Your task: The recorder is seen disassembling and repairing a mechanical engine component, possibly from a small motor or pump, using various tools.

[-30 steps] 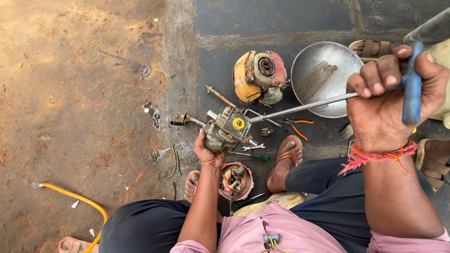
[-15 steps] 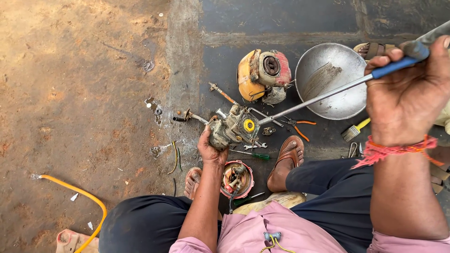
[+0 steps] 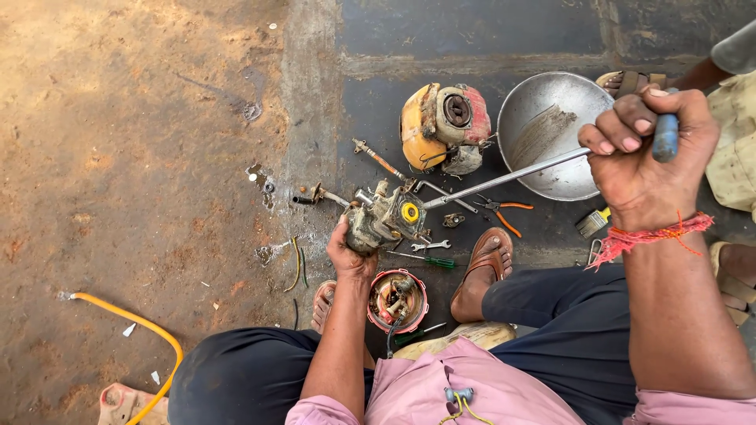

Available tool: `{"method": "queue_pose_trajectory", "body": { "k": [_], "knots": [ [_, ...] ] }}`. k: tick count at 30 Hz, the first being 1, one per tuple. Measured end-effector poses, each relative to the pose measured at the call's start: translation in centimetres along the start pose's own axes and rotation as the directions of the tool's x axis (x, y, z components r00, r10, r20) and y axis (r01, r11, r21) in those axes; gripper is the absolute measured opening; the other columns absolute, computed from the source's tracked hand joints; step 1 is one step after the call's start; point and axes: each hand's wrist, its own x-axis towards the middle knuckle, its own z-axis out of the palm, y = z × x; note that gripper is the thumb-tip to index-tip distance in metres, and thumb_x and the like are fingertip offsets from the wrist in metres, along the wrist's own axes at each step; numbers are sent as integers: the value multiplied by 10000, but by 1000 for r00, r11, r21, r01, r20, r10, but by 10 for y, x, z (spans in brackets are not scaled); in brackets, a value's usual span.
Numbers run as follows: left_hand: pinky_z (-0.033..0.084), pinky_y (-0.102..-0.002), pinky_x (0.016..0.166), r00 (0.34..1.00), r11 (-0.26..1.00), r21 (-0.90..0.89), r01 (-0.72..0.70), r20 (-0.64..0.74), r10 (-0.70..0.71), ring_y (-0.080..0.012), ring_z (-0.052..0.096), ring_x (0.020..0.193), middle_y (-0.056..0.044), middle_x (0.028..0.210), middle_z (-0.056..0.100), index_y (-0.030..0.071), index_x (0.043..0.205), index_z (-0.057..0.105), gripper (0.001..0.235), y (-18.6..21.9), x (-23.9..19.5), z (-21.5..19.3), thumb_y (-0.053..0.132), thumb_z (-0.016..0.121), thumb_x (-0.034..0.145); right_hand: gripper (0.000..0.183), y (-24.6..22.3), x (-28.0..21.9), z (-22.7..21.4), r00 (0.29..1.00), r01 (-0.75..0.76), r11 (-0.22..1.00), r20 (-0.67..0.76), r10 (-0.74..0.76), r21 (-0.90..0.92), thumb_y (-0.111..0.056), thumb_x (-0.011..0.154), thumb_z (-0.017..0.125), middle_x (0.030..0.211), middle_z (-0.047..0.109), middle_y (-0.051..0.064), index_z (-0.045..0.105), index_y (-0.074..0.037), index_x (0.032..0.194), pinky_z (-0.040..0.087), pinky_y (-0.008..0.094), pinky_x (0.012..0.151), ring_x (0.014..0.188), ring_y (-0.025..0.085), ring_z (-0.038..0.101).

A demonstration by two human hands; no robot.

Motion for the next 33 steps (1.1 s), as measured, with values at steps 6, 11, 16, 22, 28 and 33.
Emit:
{"method": "queue_pose_trajectory", "body": {
  "k": [6,11,16,22,28,33],
  "knots": [
    [596,-534,844,975,986,108,124,-197,-101,-290,719,917,-107,1046,717,70,1146,650,332,-10,11,-37,317,586,933,314,9,-28,73,938,-168,961,263,224,-221,-174,903,651,592,504,-30,633,-70,1198,374,284,572,493,72,435],
    [555,-528,852,976,952,213,218,-58,-210,-329,699,963,-146,1091,740,47,1146,705,307,-31,27,-60,263,616,946,441,-8,3,57,821,-168,529,179,543,-832,-135,839,622,839,723,199,587,58,1233,505,370,732,811,272,713],
    [571,-532,897,980,976,90,198,-32,-196,-329,705,991,-135,1092,744,51,1146,700,358,-23,17,-44,302,597,913,370,-53,20,50,885,9,143,74,460,-990,-177,907,616,1027,787,227,613,-7,1236,584,405,902,1008,327,770],
    [535,-562,957,983,983,-36,181,-29,-182,-333,693,1042,-118,1136,739,66,1184,680,379,-20,13,-22,347,600,943,294,-1,14,37,712,616,-150,628,-313,-773,-289,1152,626,1362,654,217,621,-20,1268,496,449,1098,1269,357,635],
    [522,-592,975,977,980,-27,200,-69,-201,-341,691,1044,-127,1135,731,53,1182,666,395,-25,4,-22,360,609,940,357,13,6,14,867,461,881,266,-421,-108,-382,1125,631,1297,648,132,615,-54,1264,472,423,1067,1170,284,627],
    [506,-596,983,977,979,-25,204,-55,-205,-345,686,1058,-131,1160,714,56,1199,656,399,-21,-2,-12,371,599,962,382,39,34,-35,964,-66,942,265,-25,329,-344,1166,567,827,660,118,640,14,1279,531,452,915,780,282,661]
  ]
}}
